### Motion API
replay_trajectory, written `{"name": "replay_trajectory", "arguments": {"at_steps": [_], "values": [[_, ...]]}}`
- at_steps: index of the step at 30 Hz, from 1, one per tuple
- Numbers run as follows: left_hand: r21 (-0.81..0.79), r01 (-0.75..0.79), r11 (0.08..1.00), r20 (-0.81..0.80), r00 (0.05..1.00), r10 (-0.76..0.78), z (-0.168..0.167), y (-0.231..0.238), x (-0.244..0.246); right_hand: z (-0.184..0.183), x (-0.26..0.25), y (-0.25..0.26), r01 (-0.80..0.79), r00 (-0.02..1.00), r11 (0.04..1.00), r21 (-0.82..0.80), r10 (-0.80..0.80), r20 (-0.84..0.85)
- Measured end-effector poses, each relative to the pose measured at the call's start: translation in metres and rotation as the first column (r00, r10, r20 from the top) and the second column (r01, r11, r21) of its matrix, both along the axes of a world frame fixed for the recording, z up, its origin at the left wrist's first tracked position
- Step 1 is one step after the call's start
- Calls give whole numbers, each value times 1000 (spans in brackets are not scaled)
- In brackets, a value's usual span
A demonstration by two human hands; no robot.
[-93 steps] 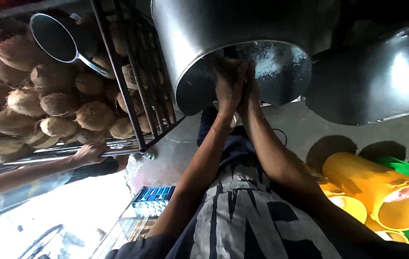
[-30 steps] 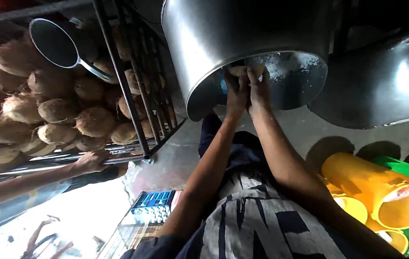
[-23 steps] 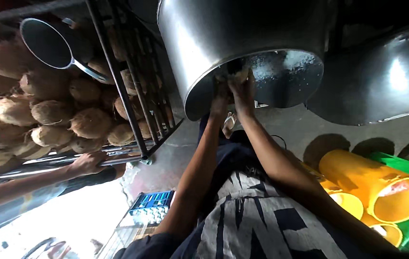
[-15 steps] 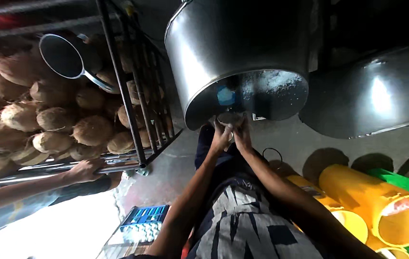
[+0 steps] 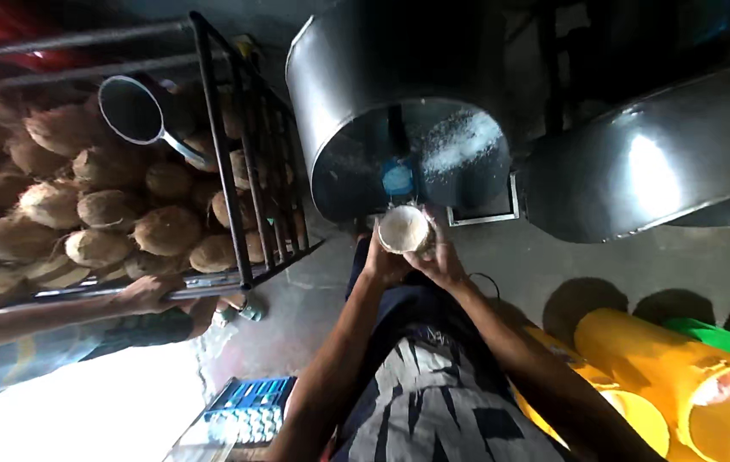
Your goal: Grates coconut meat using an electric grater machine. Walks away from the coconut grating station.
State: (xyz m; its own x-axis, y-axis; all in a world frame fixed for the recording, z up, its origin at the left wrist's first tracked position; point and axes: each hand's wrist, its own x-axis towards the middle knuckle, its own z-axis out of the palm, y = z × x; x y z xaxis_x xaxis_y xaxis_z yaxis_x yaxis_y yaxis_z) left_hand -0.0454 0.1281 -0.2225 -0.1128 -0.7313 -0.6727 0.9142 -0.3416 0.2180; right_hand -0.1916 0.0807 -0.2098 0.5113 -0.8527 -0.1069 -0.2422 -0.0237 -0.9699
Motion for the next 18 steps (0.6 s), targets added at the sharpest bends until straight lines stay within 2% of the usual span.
{"name": "replay_trajectory", "arguments": {"at_steps": [2, 3, 5, 7, 9, 11, 13, 14, 16, 18], "values": [[-105, -2, 994, -27, 1000, -1, 18, 10, 8, 17, -13, -3, -64, 997, 997, 32, 63, 55], [-140, 1, 990, 3, 1000, -1, 28, 10, 14, 26, -18, -6, -39, 993, 994, 102, 27, 116], [-175, 32, 984, 74, 997, -19, 46, 13, 23, 35, -22, -8, 123, 948, 940, 319, -206, 243], [-231, 62, 971, 123, 992, -35, 60, 13, 32, 34, -8, -17, 356, 863, 797, 488, -480, 156], [-269, 63, 961, 119, 992, -32, 73, 10, 36, 15, 11, -31, 505, 796, 664, 551, -606, 1], [-284, 37, 958, 95, 995, -10, 86, 6, 38, -21, 25, -46, 489, 779, 532, 691, -623, -71], [-324, 1, 946, 54, 998, 18, 98, 8, 37, -43, 29, -47, 383, 845, 440, 812, -523, -115], [-357, -32, 934, 40, 998, 50, 107, 10, 35, -43, 27, -40, 363, 880, 442, 820, -453, -145], [-462, -117, 879, 38, 988, 152, 137, 2, 45, -23, 30, -37, 352, 921, 562, 748, -350, -170], [-579, -216, 787, 106, 936, 335, 187, -11, 66, -4, 32, -33, 381, 917, 657, 650, -355, -180]]}}
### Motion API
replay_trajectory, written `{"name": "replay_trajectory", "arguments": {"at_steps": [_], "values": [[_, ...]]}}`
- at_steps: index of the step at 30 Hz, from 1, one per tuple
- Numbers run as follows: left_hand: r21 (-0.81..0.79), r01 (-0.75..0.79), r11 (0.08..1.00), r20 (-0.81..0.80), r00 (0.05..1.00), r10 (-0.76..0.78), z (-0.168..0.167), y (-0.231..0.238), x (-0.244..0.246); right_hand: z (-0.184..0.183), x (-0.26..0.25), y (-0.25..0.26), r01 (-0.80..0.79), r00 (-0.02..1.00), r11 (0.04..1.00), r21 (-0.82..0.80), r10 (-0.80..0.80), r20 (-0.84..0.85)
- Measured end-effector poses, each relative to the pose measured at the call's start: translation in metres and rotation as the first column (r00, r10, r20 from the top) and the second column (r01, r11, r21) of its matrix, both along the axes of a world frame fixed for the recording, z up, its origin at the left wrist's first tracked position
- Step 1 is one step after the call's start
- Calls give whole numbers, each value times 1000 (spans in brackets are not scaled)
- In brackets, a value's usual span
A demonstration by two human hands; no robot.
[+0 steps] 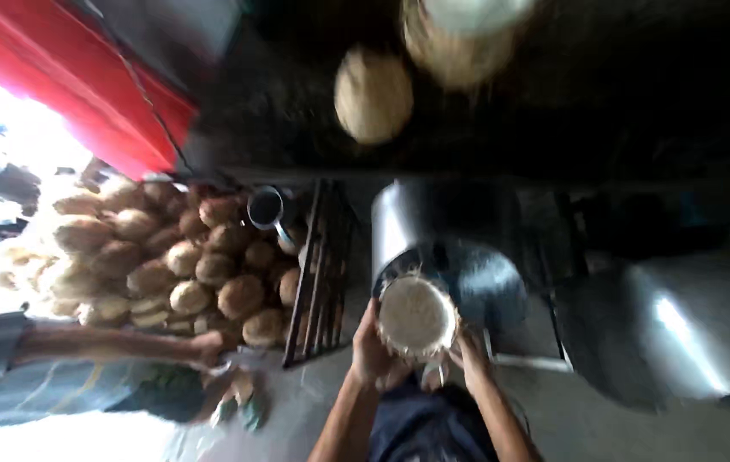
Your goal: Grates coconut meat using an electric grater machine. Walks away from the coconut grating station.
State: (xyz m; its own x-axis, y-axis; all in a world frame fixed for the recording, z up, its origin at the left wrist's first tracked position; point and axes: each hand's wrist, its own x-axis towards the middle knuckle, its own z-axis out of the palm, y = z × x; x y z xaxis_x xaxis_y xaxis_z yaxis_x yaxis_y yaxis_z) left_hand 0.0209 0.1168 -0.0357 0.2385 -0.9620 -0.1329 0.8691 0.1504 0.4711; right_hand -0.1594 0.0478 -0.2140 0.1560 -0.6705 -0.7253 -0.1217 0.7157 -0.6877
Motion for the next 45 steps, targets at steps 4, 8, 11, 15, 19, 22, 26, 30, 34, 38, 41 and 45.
{"name": "replay_trajectory", "arguments": {"at_steps": [4, 8, 11, 15, 19, 22, 26, 30, 34, 38, 41, 45], "values": [[-276, -433, 858, 510, 690, 513, 112, -39, 75, 4, -30, 5, -155, 983, 978, -136, 139, -123], [-410, -496, 766, 854, 87, 513, 189, -86, 173, 34, -46, -14, -396, 918, 896, -201, 386, -86], [-303, -418, 856, 951, -186, 246, 221, -118, 183, 69, -48, -32, -599, 793, 726, -338, 596, -123], [-160, -269, 950, 851, -525, -5, 198, -166, 156, 146, -31, -56, -638, 675, 523, -566, 734, -83], [-177, -226, 958, 745, -667, -19, 170, -189, 170, 243, 0, -99, -374, 635, 245, -894, 771, -55], [-121, -269, 955, 781, -620, -76, 162, -188, 194, 291, 22, -129, -174, 683, 98, -980, 728, -49], [-122, -392, 912, 804, -578, -140, 159, -187, 237, 298, 42, -119, -63, 669, 155, -986, 739, 73], [-308, -437, 845, 889, -448, 92, 166, -139, 220, 239, 49, -70, -225, 655, 362, -905, 744, 135], [-84, -170, 982, 982, 155, 110, 105, -35, 120, 136, 12, 6, -255, 835, 812, -524, 459, 304], [428, 4, 904, 871, 265, -414, -2, 26, 18, 68, -43, 39, 12, 990, 998, -66, -3, 143], [387, -66, 920, 902, 235, -363, -60, 31, -15, 47, -57, 36, 170, 985, 984, -50, -171, -12], [644, 310, 699, 741, -26, -671, -113, 20, -2, 33, -45, 22, 33, 997, 996, 80, -38, 70]]}}
